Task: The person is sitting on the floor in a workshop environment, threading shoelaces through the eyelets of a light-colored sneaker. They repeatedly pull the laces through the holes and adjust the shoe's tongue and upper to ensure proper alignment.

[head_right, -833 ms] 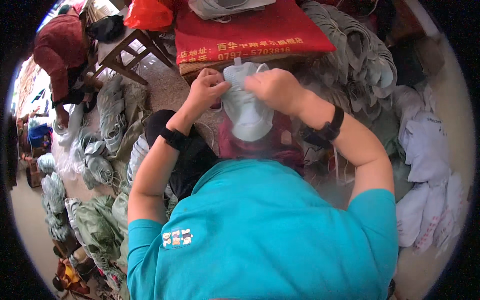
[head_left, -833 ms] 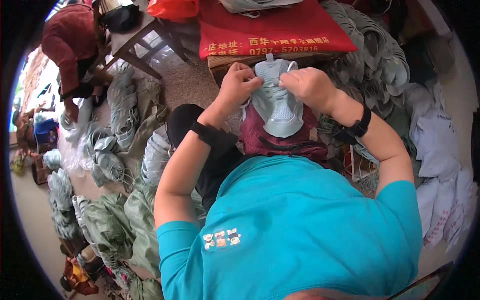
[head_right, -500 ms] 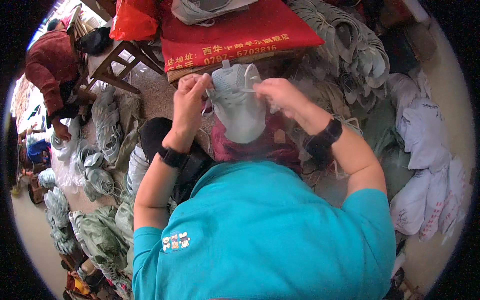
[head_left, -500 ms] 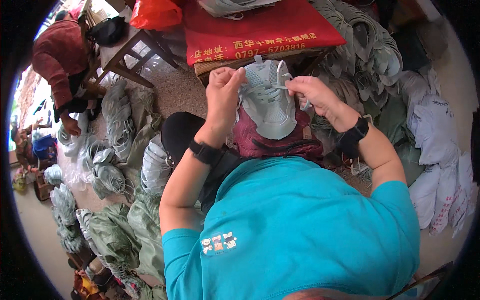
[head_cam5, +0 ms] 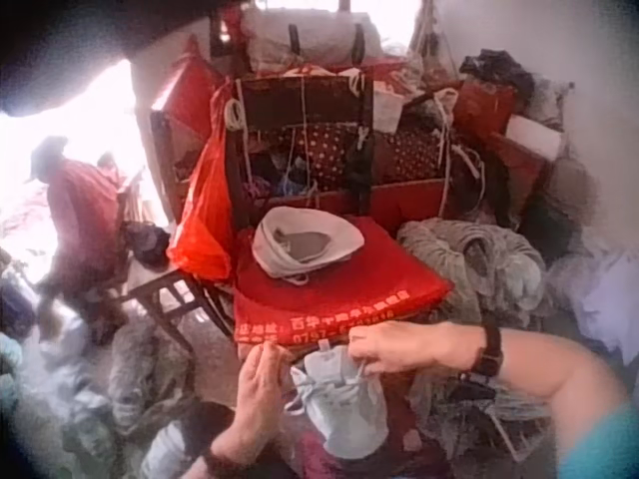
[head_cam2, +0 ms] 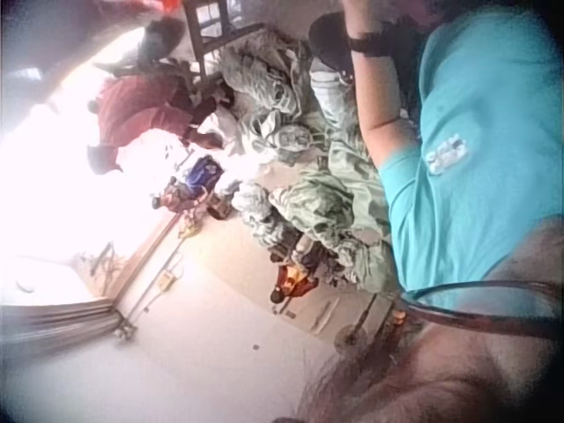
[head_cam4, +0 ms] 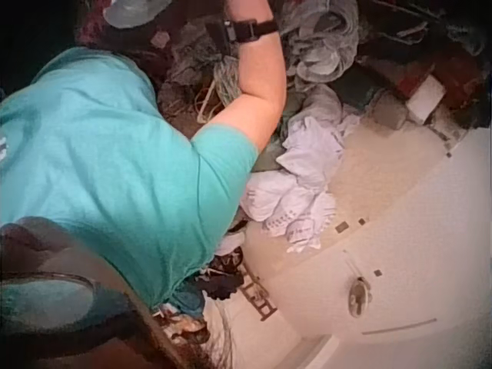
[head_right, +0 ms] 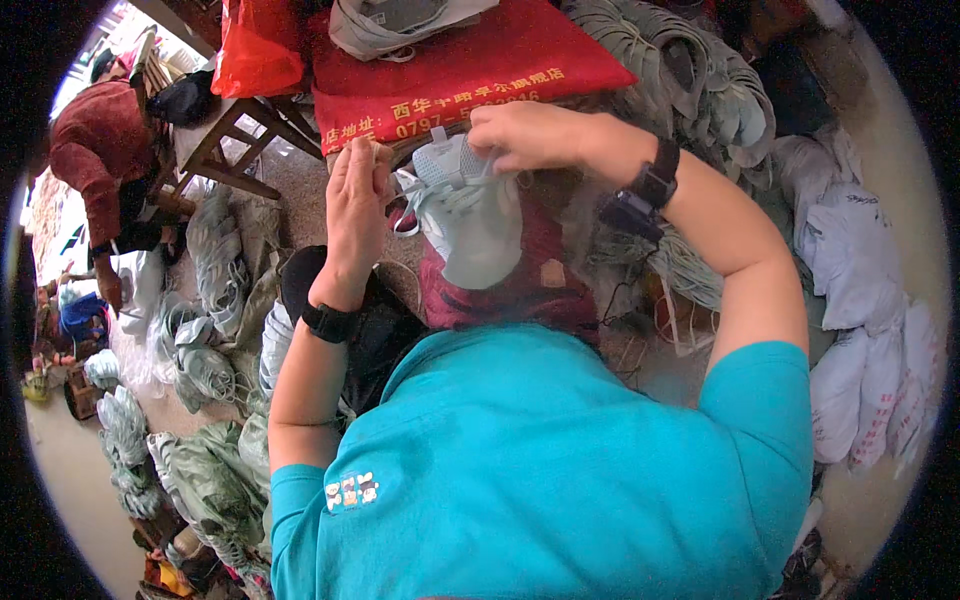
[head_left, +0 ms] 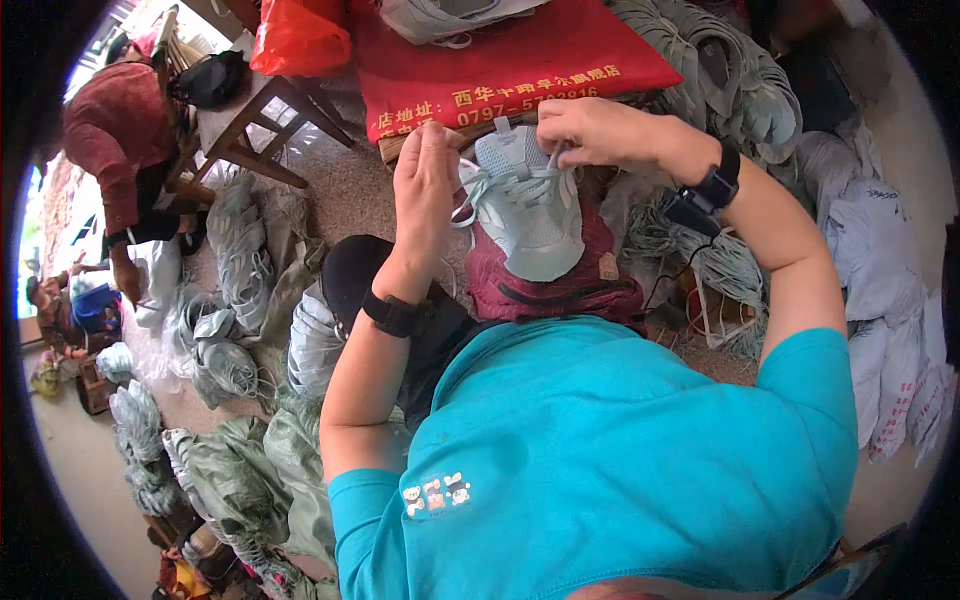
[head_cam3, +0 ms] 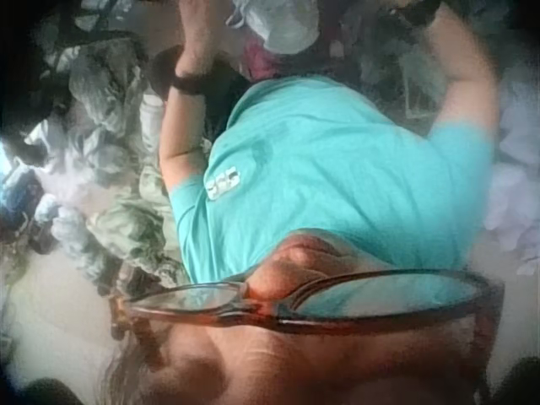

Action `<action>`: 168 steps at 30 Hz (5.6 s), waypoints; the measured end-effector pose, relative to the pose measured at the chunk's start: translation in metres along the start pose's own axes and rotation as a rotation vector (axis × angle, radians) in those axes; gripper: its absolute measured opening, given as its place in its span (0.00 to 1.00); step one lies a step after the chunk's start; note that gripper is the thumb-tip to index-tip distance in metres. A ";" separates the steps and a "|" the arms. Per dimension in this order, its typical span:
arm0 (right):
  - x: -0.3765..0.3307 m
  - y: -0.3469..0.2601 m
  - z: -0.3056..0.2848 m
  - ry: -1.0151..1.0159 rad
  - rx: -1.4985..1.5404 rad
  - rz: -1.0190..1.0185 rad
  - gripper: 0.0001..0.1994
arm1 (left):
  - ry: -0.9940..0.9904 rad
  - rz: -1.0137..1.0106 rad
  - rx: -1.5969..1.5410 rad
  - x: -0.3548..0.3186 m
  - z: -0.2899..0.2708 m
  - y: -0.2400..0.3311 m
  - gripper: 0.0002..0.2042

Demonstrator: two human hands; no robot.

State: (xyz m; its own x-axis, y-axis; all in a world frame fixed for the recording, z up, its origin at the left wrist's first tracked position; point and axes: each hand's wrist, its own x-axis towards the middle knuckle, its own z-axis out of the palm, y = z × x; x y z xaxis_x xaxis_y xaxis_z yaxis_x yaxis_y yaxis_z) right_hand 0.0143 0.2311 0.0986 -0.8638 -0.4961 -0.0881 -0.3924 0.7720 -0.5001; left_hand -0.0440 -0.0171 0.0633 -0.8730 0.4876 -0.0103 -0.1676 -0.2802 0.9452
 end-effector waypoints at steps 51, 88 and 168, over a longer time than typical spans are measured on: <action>0.044 -0.079 0.038 0.684 -0.078 0.059 0.12 | -0.118 0.211 -0.340 -0.001 0.004 0.063 0.12; -0.044 0.018 0.041 0.905 0.968 0.527 0.09 | -0.246 -0.054 0.299 -0.006 -0.035 -0.044 0.16; -0.001 0.010 0.000 0.027 0.082 0.126 0.13 | -0.307 -0.626 1.082 -0.004 -0.142 -0.130 0.24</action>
State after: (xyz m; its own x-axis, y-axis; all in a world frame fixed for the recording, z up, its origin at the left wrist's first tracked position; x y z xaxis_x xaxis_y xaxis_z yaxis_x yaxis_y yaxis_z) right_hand 0.0114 0.2394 0.0941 -0.9131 -0.3858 -0.1316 -0.2546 0.7918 -0.5552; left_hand -0.0841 -0.1000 -0.1054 -0.6163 0.5014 -0.6072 0.0723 0.8038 0.5904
